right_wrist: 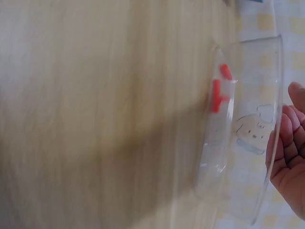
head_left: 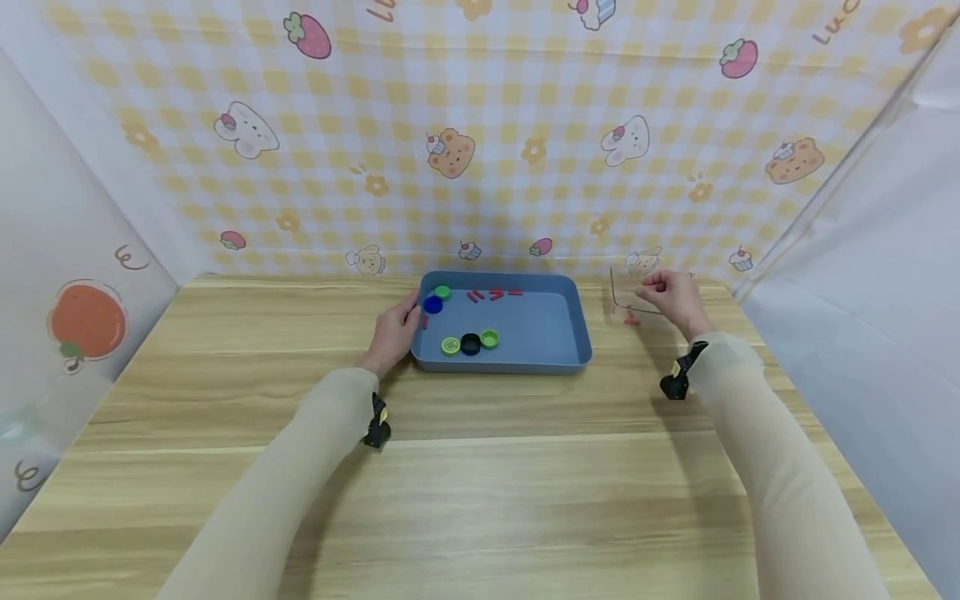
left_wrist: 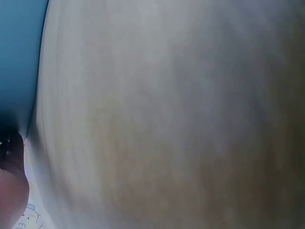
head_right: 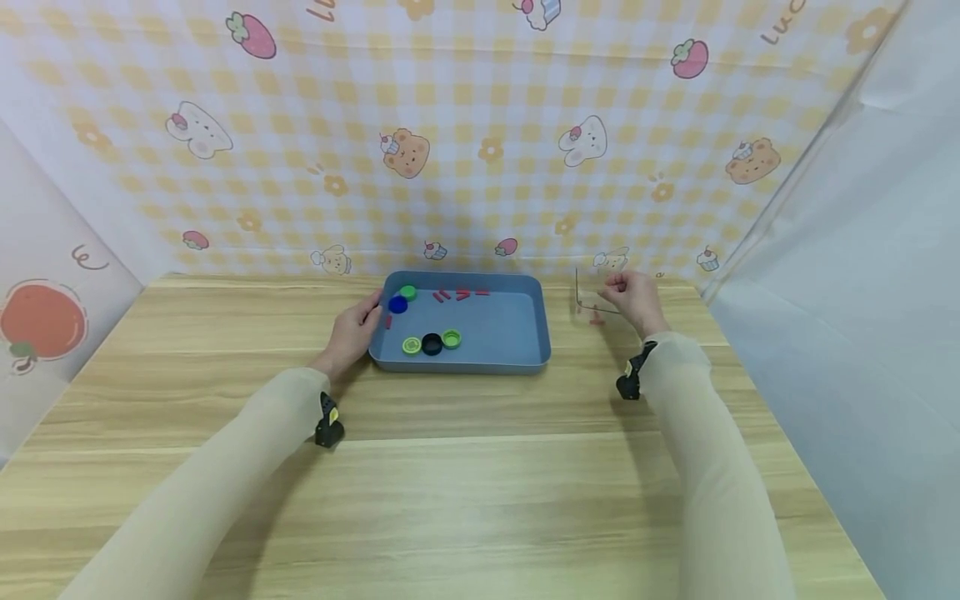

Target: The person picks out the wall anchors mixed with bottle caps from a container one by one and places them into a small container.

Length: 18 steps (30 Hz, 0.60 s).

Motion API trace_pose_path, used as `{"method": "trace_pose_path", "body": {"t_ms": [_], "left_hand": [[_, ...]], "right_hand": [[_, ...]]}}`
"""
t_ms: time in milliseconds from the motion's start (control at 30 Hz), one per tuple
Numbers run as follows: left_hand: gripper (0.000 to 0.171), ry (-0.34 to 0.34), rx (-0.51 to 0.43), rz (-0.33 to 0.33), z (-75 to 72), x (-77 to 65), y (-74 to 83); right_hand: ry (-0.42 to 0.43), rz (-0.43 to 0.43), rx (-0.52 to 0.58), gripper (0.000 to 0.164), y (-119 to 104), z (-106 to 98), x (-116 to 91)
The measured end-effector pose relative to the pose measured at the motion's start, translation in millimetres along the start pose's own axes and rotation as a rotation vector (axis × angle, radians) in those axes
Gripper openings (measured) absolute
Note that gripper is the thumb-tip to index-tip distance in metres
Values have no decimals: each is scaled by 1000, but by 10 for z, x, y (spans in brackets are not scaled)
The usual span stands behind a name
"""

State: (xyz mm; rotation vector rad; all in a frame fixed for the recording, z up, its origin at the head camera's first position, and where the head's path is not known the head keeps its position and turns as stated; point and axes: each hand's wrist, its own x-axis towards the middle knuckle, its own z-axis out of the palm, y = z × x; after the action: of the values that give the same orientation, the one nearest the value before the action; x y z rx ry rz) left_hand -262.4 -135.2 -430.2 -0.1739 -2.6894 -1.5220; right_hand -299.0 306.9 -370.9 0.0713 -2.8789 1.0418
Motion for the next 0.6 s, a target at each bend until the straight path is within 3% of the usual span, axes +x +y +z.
{"method": "trace_pose_path", "body": {"t_ms": [133,233,467,600], "left_hand": [[44,6,1,7,1,-9,16],[44,7,-4,5,-4,-17,29],[45,1,6,1,-10,-30,21],[44,4,8,2,-5,-26,23]], "right_hand": [[15,13,6,34,-152,38,41],[31,12,75,35,-335,130,92],[39,-41,276,29,-870,537,164],[-39,-111,294,27,-1186,792,137]]}}
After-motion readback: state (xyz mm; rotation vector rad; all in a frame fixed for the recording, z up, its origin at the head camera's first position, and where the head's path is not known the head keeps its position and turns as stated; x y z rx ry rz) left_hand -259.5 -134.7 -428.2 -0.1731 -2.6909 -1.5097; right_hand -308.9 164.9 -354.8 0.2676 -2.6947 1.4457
